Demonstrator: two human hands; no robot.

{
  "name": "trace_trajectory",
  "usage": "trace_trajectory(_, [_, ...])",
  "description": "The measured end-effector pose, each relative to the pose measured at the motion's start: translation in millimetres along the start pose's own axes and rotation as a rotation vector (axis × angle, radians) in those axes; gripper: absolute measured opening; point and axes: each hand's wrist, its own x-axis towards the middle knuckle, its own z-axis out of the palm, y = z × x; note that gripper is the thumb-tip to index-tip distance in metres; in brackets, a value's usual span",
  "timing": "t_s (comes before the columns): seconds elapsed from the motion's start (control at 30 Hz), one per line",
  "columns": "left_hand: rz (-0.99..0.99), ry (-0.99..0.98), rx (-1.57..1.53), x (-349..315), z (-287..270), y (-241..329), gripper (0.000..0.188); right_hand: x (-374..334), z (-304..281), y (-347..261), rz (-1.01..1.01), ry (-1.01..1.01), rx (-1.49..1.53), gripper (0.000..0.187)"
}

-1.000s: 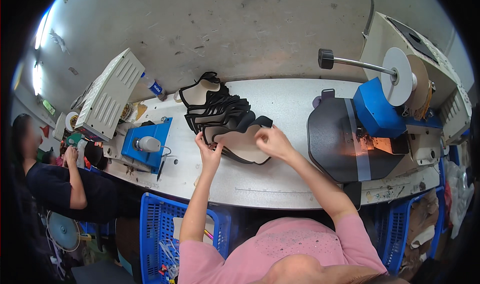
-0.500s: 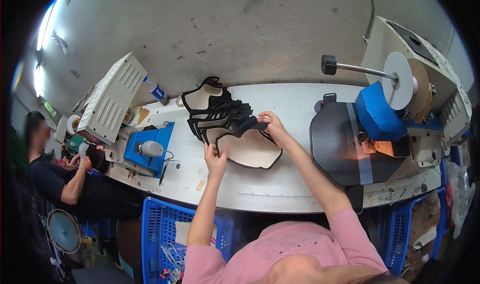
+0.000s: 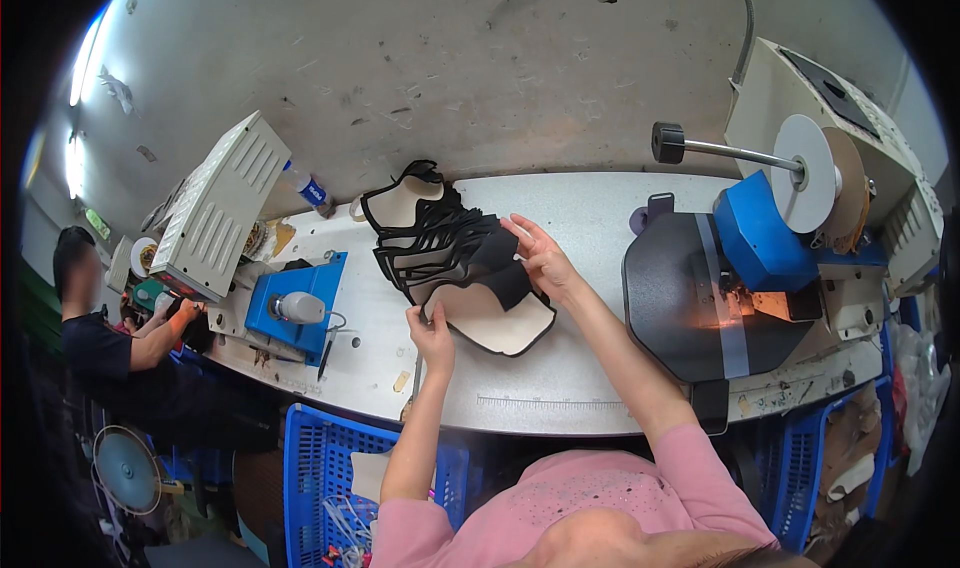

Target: The person uses a sewing machine to stitch black elastic bands onto the edges of beige fabric mask pieces. They handle the items one at a time, guiding them through the machine and stacking the finished masks on the table. Towards the end, they gather the stack of completed masks and secure them with a rubber band.

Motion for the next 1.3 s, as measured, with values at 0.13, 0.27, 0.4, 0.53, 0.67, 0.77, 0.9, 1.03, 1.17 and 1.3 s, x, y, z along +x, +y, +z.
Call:
trace_trajectory(0.13, [-0.026, 0.079, 0.066, -0.9, 1.6, -1.2, 0.022, -0.3, 2.2, -0.4, 0.059, 0.079, -0.298, 0.069])
trace_trajectory(0.27, [-0.038, 0.114, 0.066, -0.6, 10.8, 8.9, 0.025, 5.4, 3.4, -2.4, 0.001, 0.050, -0.438, 0.046])
trace_trajectory(0.4, [-0.040, 0.143, -0.002, -4.1, 10.3, 9.3, 0.026, 9.5, 9.1, -6.8, -0.020, -0.024, -0.745, 0.032])
trace_trajectory(0.53, [-0.068, 0.104, 0.012, -8.9, 9.8, 8.0, 0.025, 13.7, -10.2, 8.7, 0.024, 0.063, -0.569, 0.024])
trace_trajectory(0.67, [-0.075, 0.070, -0.029, -12.0, 9.8, 7.9, 0.023, 17.3, -27.2, 20.8, 0.046, 0.090, -0.491, 0.028])
trace_trajectory(0.77, [-0.075, 0.080, -0.031, -12.9, 10.6, 6.1, 0.025, 15.8, -20.7, 21.1, 0.103, 0.088, -0.513, 0.034])
trace_trajectory(0.9, [-0.104, 0.107, -0.072, -16.6, 16.3, 12.9, 0.031, 15.1, -16.2, 19.1, 0.125, 0.073, -0.431, 0.041])
trace_trajectory(1.03, [-0.175, 0.119, -0.073, -18.1, 17.0, 16.4, 0.036, 16.6, -13.5, 19.2, 0.105, 0.067, -0.361, 0.041])
trace_trajectory(1.17, [-0.155, 0.106, -0.079, -19.2, 16.0, 14.4, 0.037, 20.4, -24.6, 17.2, 0.172, -0.050, -0.327, 0.039])
trace_trajectory(1.3, [-0.160, 0.105, -0.068, -21.0, 11.2, 12.8, 0.037, 15.4, -10.0, 9.4, 0.214, -0.091, -0.318, 0.036])
